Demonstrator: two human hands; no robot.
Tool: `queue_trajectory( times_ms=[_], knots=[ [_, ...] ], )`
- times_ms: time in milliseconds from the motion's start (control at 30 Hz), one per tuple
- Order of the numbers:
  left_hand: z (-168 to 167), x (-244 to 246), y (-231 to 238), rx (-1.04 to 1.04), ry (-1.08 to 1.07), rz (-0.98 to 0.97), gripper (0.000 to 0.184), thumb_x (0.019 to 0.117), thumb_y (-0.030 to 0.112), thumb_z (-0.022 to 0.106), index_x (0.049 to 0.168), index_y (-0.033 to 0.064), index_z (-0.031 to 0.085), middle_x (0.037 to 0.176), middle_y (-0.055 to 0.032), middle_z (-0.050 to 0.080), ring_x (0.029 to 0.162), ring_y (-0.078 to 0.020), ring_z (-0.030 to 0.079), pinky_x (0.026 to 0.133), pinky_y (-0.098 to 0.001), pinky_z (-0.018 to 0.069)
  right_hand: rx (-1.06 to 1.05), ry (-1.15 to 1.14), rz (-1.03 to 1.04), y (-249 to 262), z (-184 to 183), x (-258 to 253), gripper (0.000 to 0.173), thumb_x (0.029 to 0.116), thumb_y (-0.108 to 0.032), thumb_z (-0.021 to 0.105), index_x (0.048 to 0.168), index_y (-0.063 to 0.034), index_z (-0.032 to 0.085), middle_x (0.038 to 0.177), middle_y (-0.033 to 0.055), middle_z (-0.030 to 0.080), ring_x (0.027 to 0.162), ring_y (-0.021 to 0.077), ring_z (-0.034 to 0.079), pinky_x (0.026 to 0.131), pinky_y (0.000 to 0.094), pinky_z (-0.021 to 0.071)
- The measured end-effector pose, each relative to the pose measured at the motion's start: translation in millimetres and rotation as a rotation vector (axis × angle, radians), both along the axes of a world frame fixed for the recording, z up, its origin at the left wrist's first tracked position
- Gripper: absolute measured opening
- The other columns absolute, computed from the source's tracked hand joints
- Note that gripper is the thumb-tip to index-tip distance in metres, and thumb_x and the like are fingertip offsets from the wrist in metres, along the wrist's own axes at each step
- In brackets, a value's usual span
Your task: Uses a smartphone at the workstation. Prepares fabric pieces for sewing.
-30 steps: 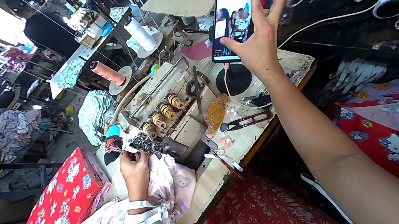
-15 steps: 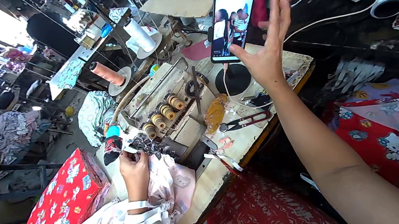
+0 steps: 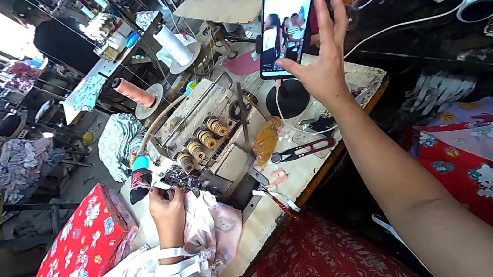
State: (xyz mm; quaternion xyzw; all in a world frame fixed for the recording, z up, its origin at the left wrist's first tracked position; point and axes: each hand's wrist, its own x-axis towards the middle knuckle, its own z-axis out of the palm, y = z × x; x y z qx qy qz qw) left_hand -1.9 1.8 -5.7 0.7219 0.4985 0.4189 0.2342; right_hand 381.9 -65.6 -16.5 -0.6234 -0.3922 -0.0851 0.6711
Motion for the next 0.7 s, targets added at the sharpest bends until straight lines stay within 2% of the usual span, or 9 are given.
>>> queue_trajectory(
  times_ms=[100, 167, 300, 400, 533, 700],
  knots=[
    [0, 0, 0, -0.007, 0.017, 0.011, 0.045, 0.0874, 0.001, 0.063, 0.129, -0.0119, 0.049, 0.108, -0.0095, 0.065, 0.092, 0.0058, 0.061, 0.082, -0.0117, 0.0491, -0.064, -0.027, -0.014, 2, 6, 5, 0.099, 0.0804, -0.036, 0.086, 0.160, -0.0080, 0.035, 0.167, 0.0272, 0.015, 0.130, 0.0433, 0.050, 0.094, 0.0542, 0.0486],
    [1, 0, -1, -0.011, 0.016, 0.015, 0.044, 0.0877, 0.001, 0.063, 0.128, -0.0120, 0.050, 0.106, -0.0086, 0.065, 0.091, 0.0066, 0.060, 0.081, -0.0113, 0.0487, -0.090, -0.043, 0.002, 2, 10, 7, 0.096, 0.0808, -0.033, 0.086, 0.159, -0.0079, 0.037, 0.166, 0.0274, 0.016, 0.132, 0.0456, 0.048, 0.096, 0.0578, 0.0455],
    [1, 1, -1, -0.010, -0.002, 0.006, 0.046, 0.0873, -0.001, 0.062, 0.129, -0.0130, 0.049, 0.108, -0.0102, 0.065, 0.092, 0.0060, 0.060, 0.082, -0.0113, 0.0488, -0.081, -0.028, 0.021, 3, 12, 9, 0.090, 0.0824, -0.027, 0.085, 0.158, -0.0077, 0.039, 0.165, 0.0270, 0.021, 0.132, 0.0415, 0.049, 0.098, 0.0468, 0.0506],
    [1, 1, -1, -0.006, 0.002, 0.004, 0.046, 0.0870, 0.001, 0.063, 0.129, -0.0123, 0.049, 0.108, -0.0094, 0.065, 0.093, 0.0063, 0.060, 0.083, -0.0114, 0.0489, -0.062, -0.043, 0.010, 3, 9, 8, 0.081, 0.0845, -0.026, 0.083, 0.154, -0.0084, 0.046, 0.163, 0.0280, 0.024, 0.130, 0.0399, 0.050, 0.096, 0.0427, 0.0515],
    [0, 0, -1, 0.004, 0.001, 0.000, 0.046, 0.0874, 0.000, 0.063, 0.129, -0.0124, 0.049, 0.107, -0.0094, 0.065, 0.092, 0.0065, 0.060, 0.082, -0.0112, 0.0487, -0.030, -0.082, -0.013, 6, 5, 9, 0.063, 0.0875, -0.027, 0.080, 0.144, -0.0095, 0.059, 0.160, 0.0297, 0.029, 0.132, 0.0420, 0.049, 0.101, 0.0470, 0.0484],
    [1, 1, -1, 0.000, 0.013, 0.005, 0.047, 0.0882, 0.000, 0.063, 0.131, -0.0120, 0.049, 0.108, -0.0096, 0.066, 0.092, 0.0065, 0.060, 0.082, -0.0114, 0.0486, -0.022, -0.107, -0.020, 7, 3, 10, 0.059, 0.0887, -0.027, 0.079, 0.142, -0.0086, 0.062, 0.159, 0.0305, 0.031, 0.131, 0.0432, 0.050, 0.100, 0.0486, 0.0483]
  ],
)
